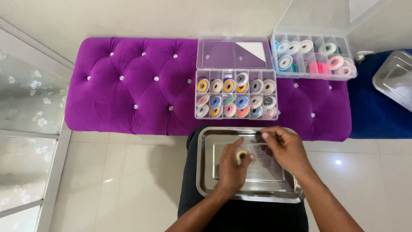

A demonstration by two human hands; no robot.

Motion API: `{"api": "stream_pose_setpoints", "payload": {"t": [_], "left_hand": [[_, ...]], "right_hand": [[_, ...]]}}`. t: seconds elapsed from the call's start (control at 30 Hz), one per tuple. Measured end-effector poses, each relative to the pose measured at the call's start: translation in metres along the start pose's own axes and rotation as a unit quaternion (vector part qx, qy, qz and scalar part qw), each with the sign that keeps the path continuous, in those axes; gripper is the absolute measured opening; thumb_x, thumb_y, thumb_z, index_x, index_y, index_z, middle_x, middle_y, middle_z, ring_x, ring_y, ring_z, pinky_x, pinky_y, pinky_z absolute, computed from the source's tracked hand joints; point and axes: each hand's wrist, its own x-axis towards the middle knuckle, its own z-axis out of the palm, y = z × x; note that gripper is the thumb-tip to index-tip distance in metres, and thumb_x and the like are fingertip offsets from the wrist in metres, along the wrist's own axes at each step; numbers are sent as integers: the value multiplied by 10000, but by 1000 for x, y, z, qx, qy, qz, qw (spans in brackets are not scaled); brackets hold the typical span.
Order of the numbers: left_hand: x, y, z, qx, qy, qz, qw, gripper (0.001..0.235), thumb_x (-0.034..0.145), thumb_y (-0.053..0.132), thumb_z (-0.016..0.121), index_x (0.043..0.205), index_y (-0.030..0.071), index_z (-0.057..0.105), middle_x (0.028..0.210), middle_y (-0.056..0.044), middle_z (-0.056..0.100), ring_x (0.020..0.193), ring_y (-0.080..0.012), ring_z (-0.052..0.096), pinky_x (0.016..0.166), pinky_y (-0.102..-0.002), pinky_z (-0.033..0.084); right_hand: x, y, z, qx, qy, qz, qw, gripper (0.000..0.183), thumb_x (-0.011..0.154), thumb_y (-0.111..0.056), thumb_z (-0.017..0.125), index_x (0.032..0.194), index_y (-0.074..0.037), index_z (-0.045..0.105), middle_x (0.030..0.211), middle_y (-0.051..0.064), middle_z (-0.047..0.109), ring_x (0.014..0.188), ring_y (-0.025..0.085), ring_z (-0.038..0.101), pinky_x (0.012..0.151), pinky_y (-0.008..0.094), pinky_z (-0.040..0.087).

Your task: Organizing small colorful spools of dental materials from a metal tray into compartmentalized plastic boxes.

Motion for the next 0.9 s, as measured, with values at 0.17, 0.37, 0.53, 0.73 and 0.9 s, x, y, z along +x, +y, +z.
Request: {"api": "stream_pose_setpoints", "payload": {"t": [0.17,0.37,0.53,0.73,0.9], "left_hand": [[-2,-23,11,-211,-26,-44,976,481,1026,166,581,1477,34,481,1323,-101,615,1156,-143,597,971,-267,500],[-11,-17,10,-334,-83,-66,937,542,1082,122,528,1611,64,426,1224,-66,640,992,-104,527,864,-235,452],[-18,12,5,-396,-109,-47,910,572,1045,73,535,1598,73,389,1254,-67,668,1101,-117,623,948,-270,516],[-21,24,6,-406,-109,-37,906,547,1030,29,537,1564,36,417,1296,-106,662,1194,-166,641,1015,-340,543],[-23,40,1,-382,-110,-32,917,570,1001,44,570,1545,49,397,1246,-100,689,1156,-159,669,1026,-355,562]], "right_hand": [[-47,-3,9,116,-81,26,990,289,945,-143,698,1222,-60,696,929,-11,707,789,47,627,676,217,518],[-58,7,6,296,-71,0,952,305,960,-76,694,1259,-25,655,914,10,638,777,86,572,676,248,480],[-61,5,-6,352,-56,-20,934,256,984,-69,671,1235,-17,657,951,23,659,808,92,579,723,251,489],[-68,-2,-13,373,-55,-57,924,225,1005,-78,658,1221,-16,660,974,33,669,840,96,583,747,265,492],[-74,-15,-16,339,-45,-58,938,254,986,-84,656,1232,-20,650,982,28,672,861,93,594,749,266,494]]}}
